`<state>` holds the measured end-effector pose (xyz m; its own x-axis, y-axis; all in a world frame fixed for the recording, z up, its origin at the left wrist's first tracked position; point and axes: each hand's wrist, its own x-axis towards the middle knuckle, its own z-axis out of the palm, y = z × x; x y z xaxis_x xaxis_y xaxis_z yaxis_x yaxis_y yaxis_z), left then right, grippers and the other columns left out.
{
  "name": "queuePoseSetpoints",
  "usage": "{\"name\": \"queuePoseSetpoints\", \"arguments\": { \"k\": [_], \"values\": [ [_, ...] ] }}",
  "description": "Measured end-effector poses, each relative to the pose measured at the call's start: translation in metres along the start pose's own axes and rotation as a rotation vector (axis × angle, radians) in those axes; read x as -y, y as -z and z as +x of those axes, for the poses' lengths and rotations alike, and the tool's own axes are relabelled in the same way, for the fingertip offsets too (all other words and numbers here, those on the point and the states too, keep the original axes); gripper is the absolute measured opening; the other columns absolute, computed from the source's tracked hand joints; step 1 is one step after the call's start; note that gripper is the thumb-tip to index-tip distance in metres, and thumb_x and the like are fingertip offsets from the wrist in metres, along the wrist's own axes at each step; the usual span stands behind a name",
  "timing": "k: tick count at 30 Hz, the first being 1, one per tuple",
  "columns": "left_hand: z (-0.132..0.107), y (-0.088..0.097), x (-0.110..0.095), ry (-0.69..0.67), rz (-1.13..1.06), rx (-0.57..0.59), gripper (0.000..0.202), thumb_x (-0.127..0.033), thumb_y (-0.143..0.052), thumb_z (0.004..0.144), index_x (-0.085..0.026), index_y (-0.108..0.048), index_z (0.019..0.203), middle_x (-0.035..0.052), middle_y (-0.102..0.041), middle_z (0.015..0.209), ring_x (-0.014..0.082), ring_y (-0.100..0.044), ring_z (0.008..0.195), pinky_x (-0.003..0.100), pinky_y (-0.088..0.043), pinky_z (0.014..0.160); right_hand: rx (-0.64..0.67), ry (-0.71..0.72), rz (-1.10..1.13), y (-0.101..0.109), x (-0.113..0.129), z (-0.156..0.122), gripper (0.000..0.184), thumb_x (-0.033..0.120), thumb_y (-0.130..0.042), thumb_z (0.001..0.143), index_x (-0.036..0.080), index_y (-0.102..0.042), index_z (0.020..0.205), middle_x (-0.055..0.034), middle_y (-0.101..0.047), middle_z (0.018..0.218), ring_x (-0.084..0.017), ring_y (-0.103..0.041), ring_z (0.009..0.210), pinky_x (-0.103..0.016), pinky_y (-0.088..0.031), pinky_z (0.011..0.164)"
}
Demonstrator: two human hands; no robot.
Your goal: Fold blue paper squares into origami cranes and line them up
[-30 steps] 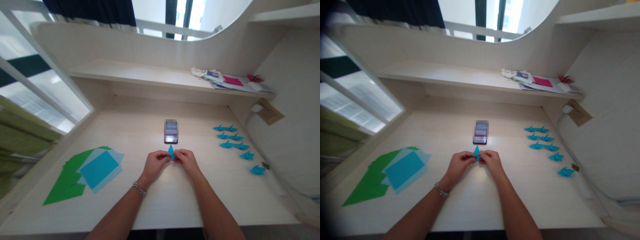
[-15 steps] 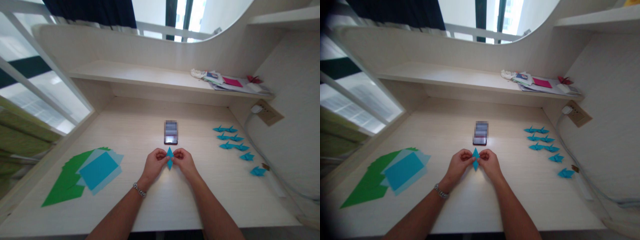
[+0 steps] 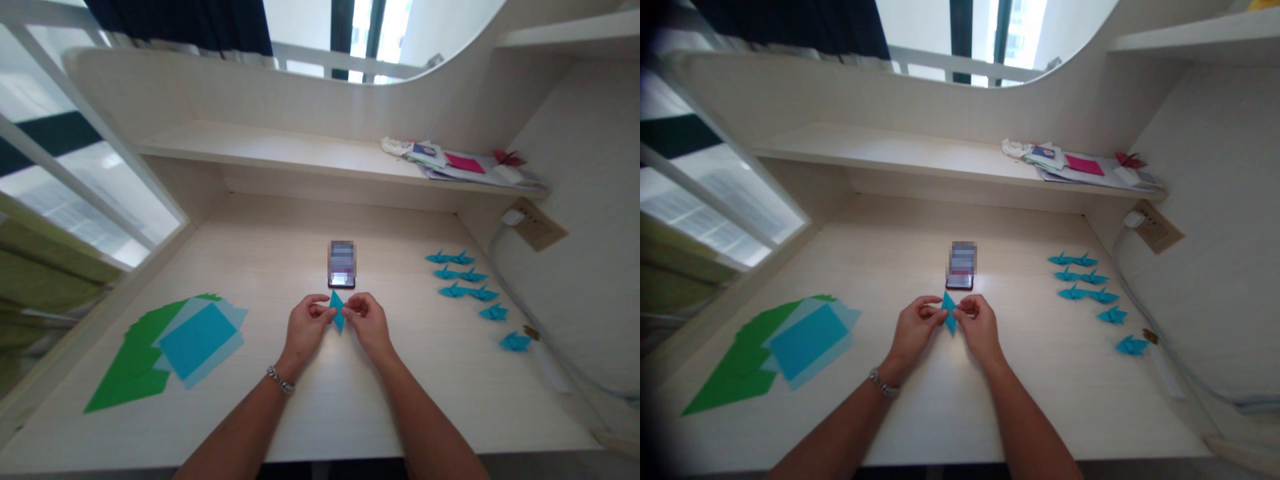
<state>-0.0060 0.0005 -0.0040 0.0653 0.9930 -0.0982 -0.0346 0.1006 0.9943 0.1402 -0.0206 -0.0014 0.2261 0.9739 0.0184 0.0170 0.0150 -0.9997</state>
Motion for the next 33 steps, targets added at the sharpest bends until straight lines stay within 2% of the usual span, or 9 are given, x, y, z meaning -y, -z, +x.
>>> {"name": "queuePoseSetpoints", "arguments": {
  "k": [2, 5, 9, 13, 18, 22, 25, 30, 33],
  "values": [
    [0.001, 0.000, 0.000, -0.001, 0.026, -0.041, 0.034, -0.030, -0.074, 0.066, -0.014, -0.062, 0.094, 0.0042, -0.071, 0.069, 0.0165, -0.066, 0.062, 0.026, -0.052, 0.061, -0.047, 0.094, -0.154, 0.001, 0.005, -0.002, 0.012, 0.024, -0.067, 0.070, 0.019, -0.064, 0.080, -0.0030, -0.065, 0.081, -0.017, -0.061, 0.073, -0.028, -0.049, 0.065],
    [-0.001, 0.000, -0.001, -0.047, 0.072, -0.065, 0.028, -0.032, -0.073, 0.067, -0.014, -0.066, 0.089, 0.0058, -0.072, 0.074, 0.0181, -0.067, 0.068, 0.029, -0.053, 0.067, 0.020, 0.164, -0.228, 0.000, 0.010, -0.004, 0.009, 0.024, -0.062, 0.075, 0.020, -0.069, 0.080, -0.0050, -0.066, 0.087, -0.018, -0.061, 0.078, -0.029, -0.050, 0.069],
    [-0.005, -0.002, -0.006, -0.138, 0.120, 0.021, 0.025, -0.032, -0.069, 0.072, -0.016, -0.070, 0.092, 0.0070, -0.073, 0.089, 0.0203, -0.068, 0.081, 0.032, -0.052, 0.079, 0.119, 0.050, -0.106, -0.003, 0.007, -0.003, 0.017, 0.028, -0.064, 0.076, 0.019, -0.070, 0.089, -0.0064, -0.069, 0.092, -0.019, -0.063, 0.083, -0.032, -0.051, 0.076],
    [-0.008, -0.003, -0.009, -0.220, 0.167, 0.088, 0.022, -0.030, -0.063, 0.078, -0.019, -0.072, 0.095, 0.0071, -0.072, 0.098, 0.0212, -0.066, 0.090, 0.034, -0.050, 0.085, 0.088, -0.041, 0.022, -0.004, -0.001, 0.001, 0.027, 0.031, -0.072, 0.068, 0.017, -0.067, 0.090, -0.0065, -0.070, 0.087, -0.020, -0.064, 0.079, -0.033, -0.051, 0.075],
    [-0.010, -0.004, -0.010, -0.266, 0.213, 0.116, 0.022, -0.028, -0.060, 0.081, -0.020, -0.071, 0.098, 0.0072, -0.071, 0.100, 0.0205, -0.065, 0.092, 0.033, -0.049, 0.086, 0.054, -0.066, 0.059, -0.002, -0.006, 0.003, 0.026, 0.030, -0.073, 0.065, 0.017, -0.064, 0.086, -0.0052, -0.069, 0.082, -0.018, -0.064, 0.075, -0.032, -0.051, 0.073],
    [-0.009, -0.003, -0.011, -0.229, 0.239, 0.119, 0.021, -0.030, -0.063, 0.079, -0.021, -0.072, 0.095, 0.0066, -0.072, 0.096, 0.0208, -0.066, 0.088, 0.033, -0.050, 0.083, 0.037, -0.073, 0.046, -0.001, -0.009, 0.004, 0.021, 0.031, -0.068, 0.070, 0.017, -0.064, 0.085, -0.0046, -0.068, 0.083, -0.018, -0.064, 0.077, -0.032, -0.051, 0.075],
    [-0.008, -0.003, -0.010, -0.201, 0.238, 0.110, 0.021, -0.031, -0.065, 0.077, -0.020, -0.073, 0.093, 0.0064, -0.072, 0.094, 0.0211, -0.066, 0.086, 0.033, -0.051, 0.081, 0.056, -0.074, 0.092, -0.001, -0.011, 0.005, 0.024, 0.030, -0.070, 0.068, 0.017, -0.063, 0.087, -0.0041, -0.068, 0.082, -0.018, -0.064, 0.075, -0.031, -0.051, 0.072],
    [-0.010, -0.003, -0.007, -0.214, 0.246, 0.106, 0.019, -0.031, -0.066, 0.076, -0.021, -0.073, 0.090, 0.0067, -0.072, 0.093, 0.0212, -0.066, 0.085, 0.033, -0.051, 0.080, 0.055, -0.093, 0.124, -0.001, -0.010, 0.005, 0.022, 0.029, -0.068, 0.069, 0.017, -0.063, 0.086, -0.0037, -0.068, 0.081, -0.018, -0.064, 0.074, -0.031, -0.051, 0.072],
    [-0.010, -0.003, -0.007, -0.229, 0.250, 0.035, 0.021, -0.032, -0.066, 0.076, -0.021, -0.072, 0.093, 0.0065, -0.071, 0.092, 0.0201, -0.065, 0.083, 0.032, -0.052, 0.077, 0.069, -0.125, 0.156, -0.001, -0.008, 0.004, 0.021, 0.031, -0.065, 0.071, 0.018, -0.063, 0.086, -0.0041, -0.069, 0.082, -0.018, -0.064, 0.072, -0.031, -0.052, 0.069]
  ]
}}
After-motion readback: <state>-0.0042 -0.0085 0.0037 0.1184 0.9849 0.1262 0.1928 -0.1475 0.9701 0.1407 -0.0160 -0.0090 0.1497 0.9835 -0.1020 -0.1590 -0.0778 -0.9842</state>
